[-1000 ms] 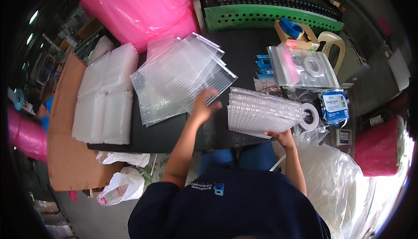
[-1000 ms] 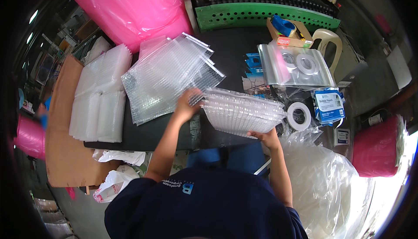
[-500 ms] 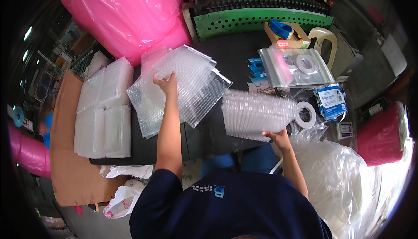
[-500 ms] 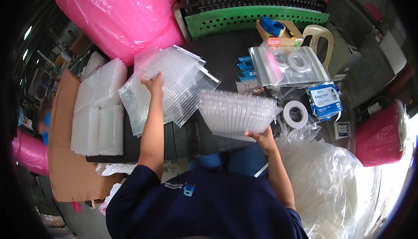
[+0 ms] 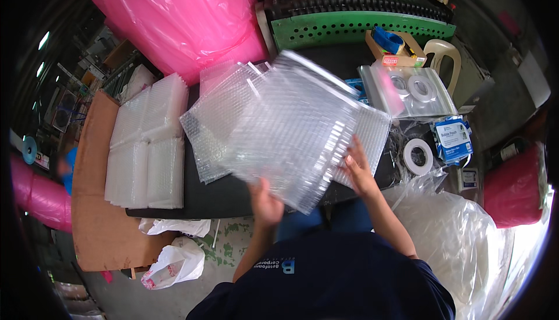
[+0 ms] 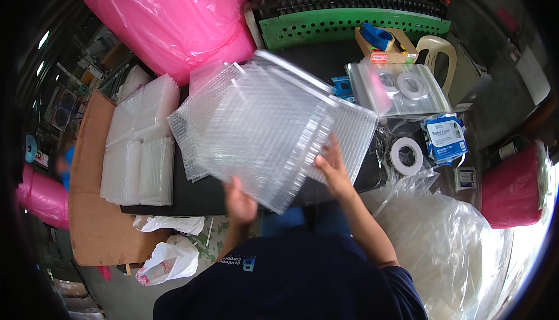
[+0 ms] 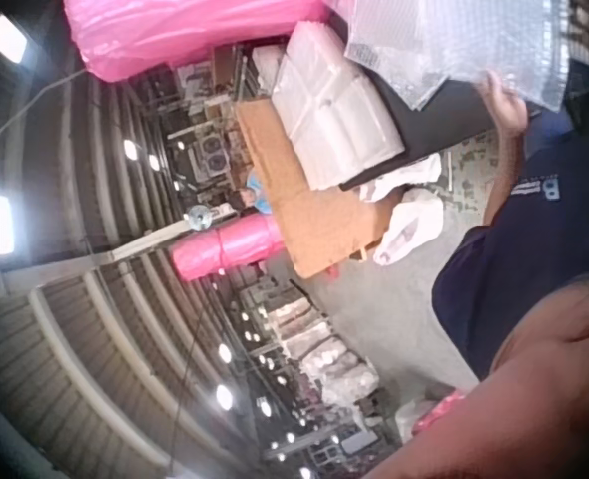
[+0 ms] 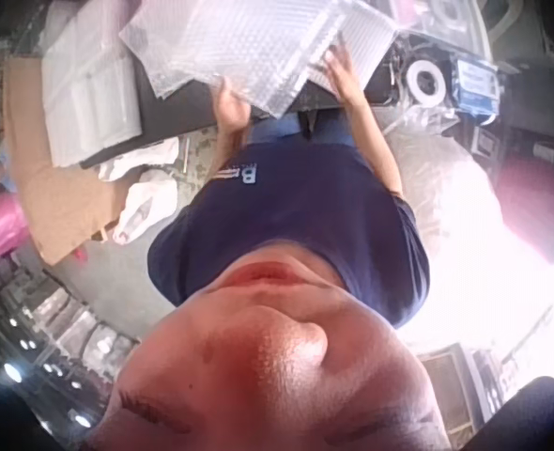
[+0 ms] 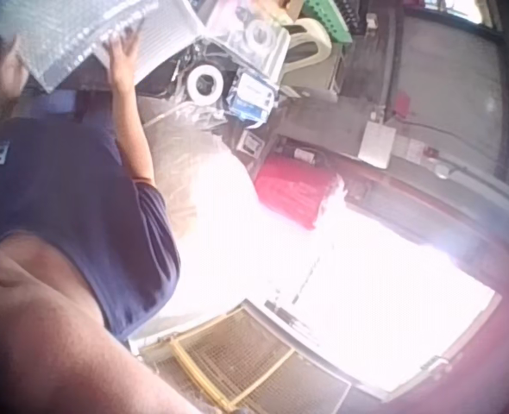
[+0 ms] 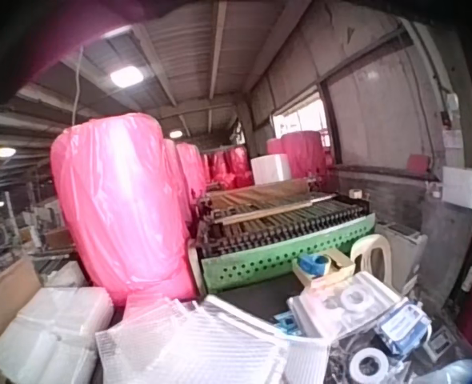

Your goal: The person handles multiple sheets of bubble wrap, stacking them on a table. They then use a roll of clear tape to seal the edges of the bubble wrap sheets. The person works in a warehouse environment with various packaging supplies visible.

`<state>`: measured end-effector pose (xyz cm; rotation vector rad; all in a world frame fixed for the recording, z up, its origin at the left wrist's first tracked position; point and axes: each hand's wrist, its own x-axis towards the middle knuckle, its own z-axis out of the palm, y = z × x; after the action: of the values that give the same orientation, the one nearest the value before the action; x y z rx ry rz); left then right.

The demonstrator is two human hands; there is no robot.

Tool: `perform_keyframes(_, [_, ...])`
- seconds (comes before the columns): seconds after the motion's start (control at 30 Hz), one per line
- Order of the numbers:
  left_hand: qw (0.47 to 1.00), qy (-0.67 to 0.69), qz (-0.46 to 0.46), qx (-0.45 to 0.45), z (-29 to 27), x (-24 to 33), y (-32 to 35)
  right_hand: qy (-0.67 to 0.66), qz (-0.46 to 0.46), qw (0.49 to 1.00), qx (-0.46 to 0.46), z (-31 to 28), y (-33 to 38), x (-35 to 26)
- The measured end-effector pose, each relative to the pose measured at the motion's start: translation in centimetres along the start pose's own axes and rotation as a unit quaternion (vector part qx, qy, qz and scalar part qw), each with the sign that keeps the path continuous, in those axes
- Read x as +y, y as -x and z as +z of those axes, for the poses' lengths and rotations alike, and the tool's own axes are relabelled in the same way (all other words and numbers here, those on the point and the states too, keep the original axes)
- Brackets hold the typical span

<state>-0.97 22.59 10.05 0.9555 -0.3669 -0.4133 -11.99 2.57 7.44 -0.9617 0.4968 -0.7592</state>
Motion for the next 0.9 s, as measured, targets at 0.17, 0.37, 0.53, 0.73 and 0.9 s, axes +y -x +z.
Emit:
perform_keyframes(0.17, [0.919, -0.185, -0.174, -0.301, -1.4, -0.7, -5.6, -0.144, 0.043, 0.984, 0.092, -2.6, 1.8, -2.8])
perform_keyframes(0.37, [0.556, -0.821, 0.125, -0.032, -2.3, -2.6, -20.5, -0.119, -0.038, 0.986, 0.113, -6.7, 4.1, -6.3])
perform_keyframes(0.53, [0.586, -0.808, 0.040, -0.052, -5.8, -0.8, -24.6, -0.180, -0.001, 0.982, 0.056, -8.9, 5.4, -4.9])
perform_keyframes(0.73, [0.884, -0.395, 0.083, -0.237, 1.1, 9.6, -13.8, -0.221, 0.100, 0.965, -0.102, -5.3, 4.0, -3.6])
perform_keyframes(0.9, [0.835, -0.301, -0.100, -0.450, 2.3, 9.4, -8.5, -0.168, 0.109, 0.973, -0.117, -0.4, 2.2, -2.6])
